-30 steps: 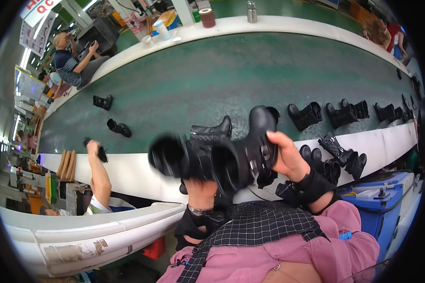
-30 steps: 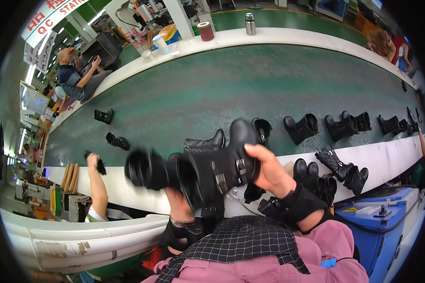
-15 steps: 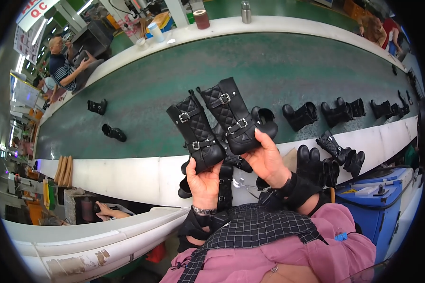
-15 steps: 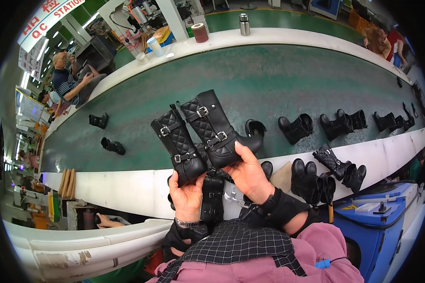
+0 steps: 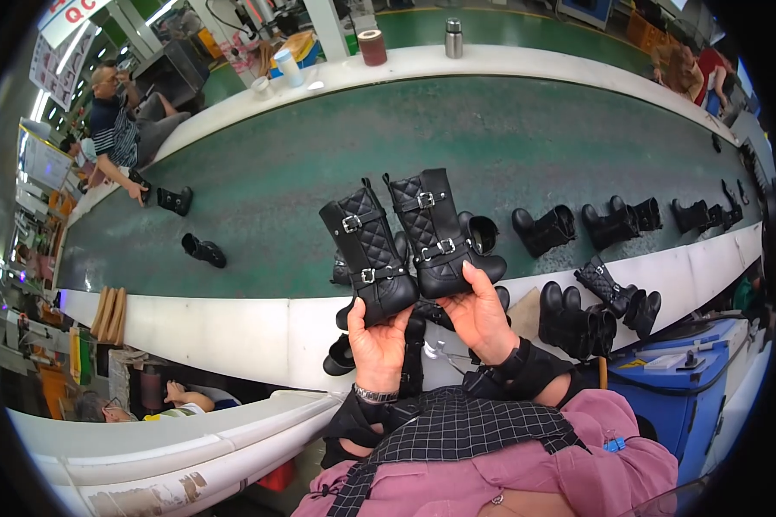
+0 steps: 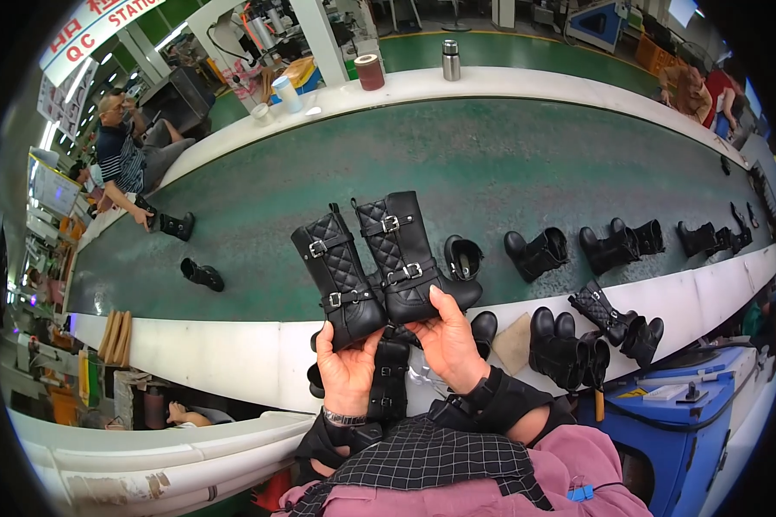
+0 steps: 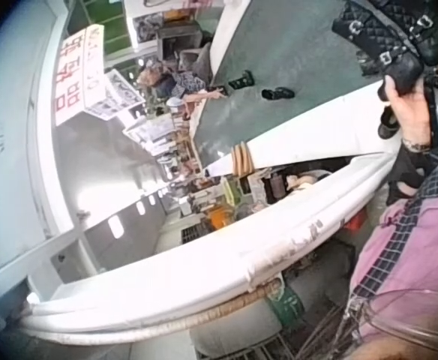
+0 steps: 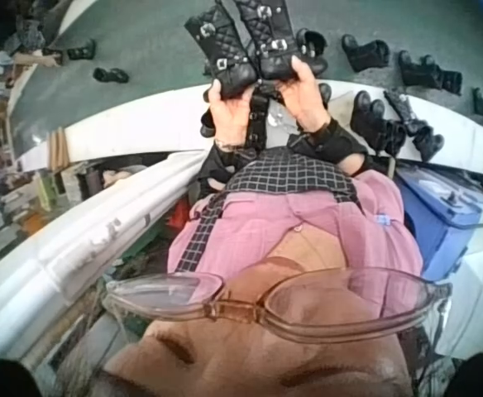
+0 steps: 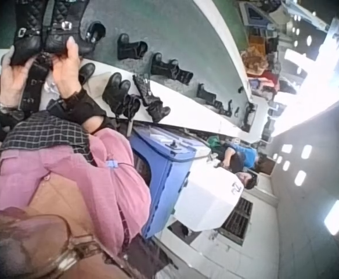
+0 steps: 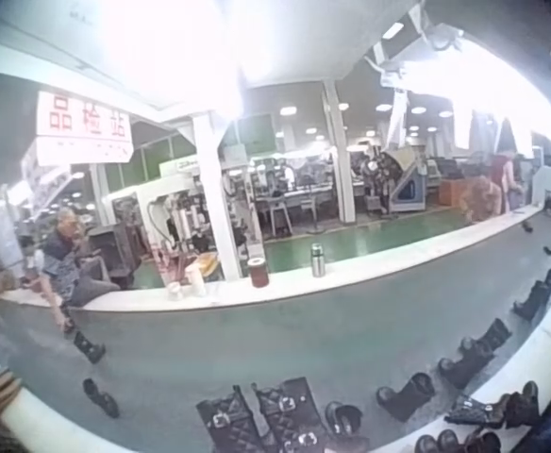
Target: Inspecting pairs of black boots for quality and trimming excess material with scissors.
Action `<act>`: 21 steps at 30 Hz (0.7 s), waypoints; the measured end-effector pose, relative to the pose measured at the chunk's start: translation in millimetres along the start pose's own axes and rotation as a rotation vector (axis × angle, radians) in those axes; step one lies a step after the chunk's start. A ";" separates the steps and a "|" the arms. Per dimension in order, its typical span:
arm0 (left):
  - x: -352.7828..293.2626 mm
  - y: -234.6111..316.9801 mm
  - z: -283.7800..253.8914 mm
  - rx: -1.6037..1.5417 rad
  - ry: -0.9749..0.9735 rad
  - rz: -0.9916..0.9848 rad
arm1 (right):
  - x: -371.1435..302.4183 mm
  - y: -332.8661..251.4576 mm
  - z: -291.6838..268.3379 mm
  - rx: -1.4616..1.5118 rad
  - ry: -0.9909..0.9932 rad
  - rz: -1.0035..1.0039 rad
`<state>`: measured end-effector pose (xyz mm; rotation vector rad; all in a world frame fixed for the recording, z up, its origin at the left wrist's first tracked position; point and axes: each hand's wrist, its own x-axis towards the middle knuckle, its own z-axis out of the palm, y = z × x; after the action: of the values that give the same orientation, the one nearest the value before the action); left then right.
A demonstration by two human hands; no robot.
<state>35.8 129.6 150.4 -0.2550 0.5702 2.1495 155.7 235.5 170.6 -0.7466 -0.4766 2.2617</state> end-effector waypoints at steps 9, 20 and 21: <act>1.3 1.7 0.9 -0.007 0.009 -0.022 | 0.5 1.7 1.5 0.016 0.021 -0.006; -0.3 1.4 -0.3 0.044 0.036 -0.031 | 1.0 4.5 -2.6 0.001 0.016 0.008; 0.3 1.5 -0.4 0.037 0.038 -0.028 | 0.5 5.0 -1.9 0.008 -0.013 -0.001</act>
<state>34.4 128.9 150.4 -0.2829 0.6242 2.1087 154.1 232.6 166.4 -0.7283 -0.4741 2.2675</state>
